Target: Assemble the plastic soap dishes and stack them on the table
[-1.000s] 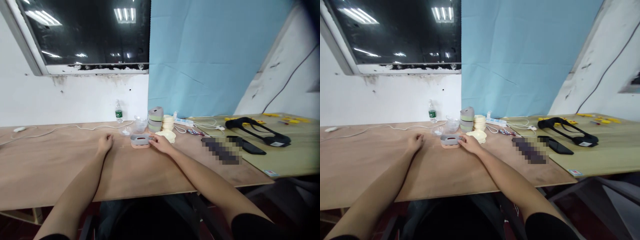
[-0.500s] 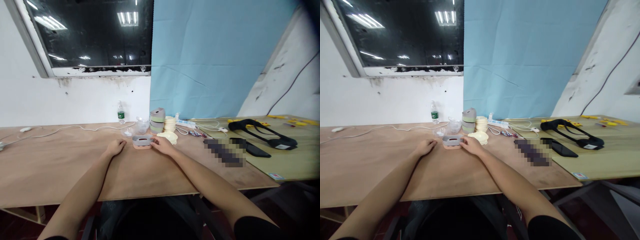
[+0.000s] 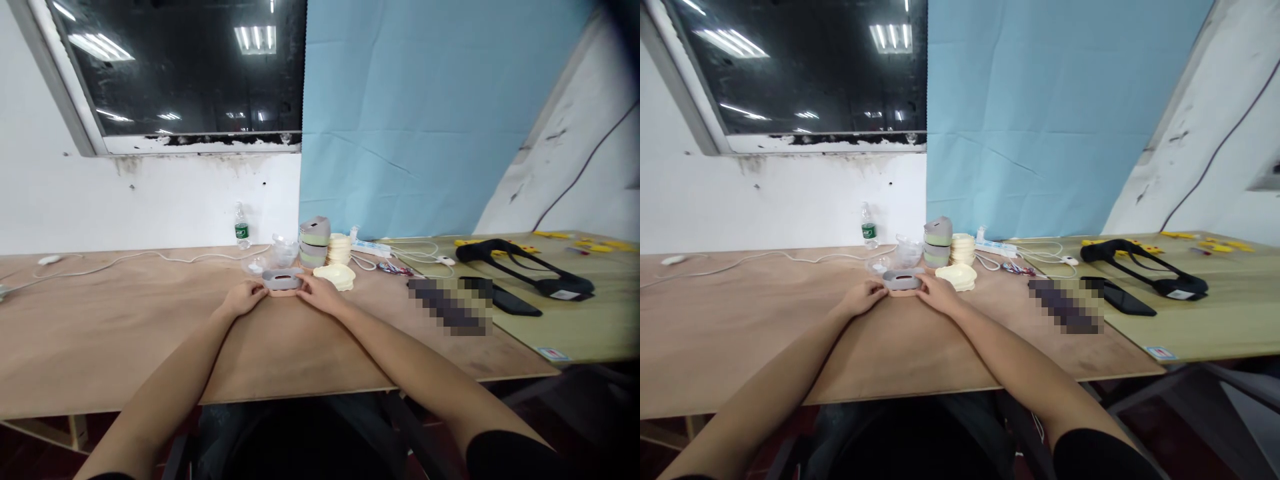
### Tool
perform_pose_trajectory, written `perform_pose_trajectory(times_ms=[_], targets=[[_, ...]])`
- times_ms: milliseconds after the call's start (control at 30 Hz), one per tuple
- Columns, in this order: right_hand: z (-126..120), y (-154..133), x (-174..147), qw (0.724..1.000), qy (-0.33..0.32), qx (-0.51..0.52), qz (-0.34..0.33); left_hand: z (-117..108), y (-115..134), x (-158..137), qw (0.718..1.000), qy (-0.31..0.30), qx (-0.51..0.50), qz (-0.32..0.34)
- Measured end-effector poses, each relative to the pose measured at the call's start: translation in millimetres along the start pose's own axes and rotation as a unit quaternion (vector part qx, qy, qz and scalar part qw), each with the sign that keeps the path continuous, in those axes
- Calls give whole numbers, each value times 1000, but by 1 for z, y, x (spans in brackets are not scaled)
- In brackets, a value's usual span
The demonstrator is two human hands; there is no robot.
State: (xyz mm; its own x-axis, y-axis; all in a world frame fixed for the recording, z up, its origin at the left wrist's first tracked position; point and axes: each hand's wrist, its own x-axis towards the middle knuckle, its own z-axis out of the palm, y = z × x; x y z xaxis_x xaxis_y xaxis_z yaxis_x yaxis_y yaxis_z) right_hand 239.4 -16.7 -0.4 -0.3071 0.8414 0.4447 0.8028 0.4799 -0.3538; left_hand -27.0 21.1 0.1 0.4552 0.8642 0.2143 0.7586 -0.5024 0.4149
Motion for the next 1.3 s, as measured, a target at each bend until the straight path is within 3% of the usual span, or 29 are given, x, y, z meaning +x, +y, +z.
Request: perform_pose_trajectory(times_ms=[267,500,667,1000,1133,1300], targets=[[-4,2,-3,1000,-9,22,-4,12,10,6,991,39,106,-73],[-13,4,-3,999,18,38,-1,2,6,-1,978,49,179,-89],[-25,13,-3,994,97,43,34,-12,-6,-4,980,76,131,-126],[-44,23,-1,990,131,1,56,-19,-15,-1,968,134,62,-202],[-56,39,-2,984,154,-15,87,-16,-21,0,969,155,34,-192],[-58,59,-2,983,130,-40,119,-13,-21,0,984,126,21,-125]])
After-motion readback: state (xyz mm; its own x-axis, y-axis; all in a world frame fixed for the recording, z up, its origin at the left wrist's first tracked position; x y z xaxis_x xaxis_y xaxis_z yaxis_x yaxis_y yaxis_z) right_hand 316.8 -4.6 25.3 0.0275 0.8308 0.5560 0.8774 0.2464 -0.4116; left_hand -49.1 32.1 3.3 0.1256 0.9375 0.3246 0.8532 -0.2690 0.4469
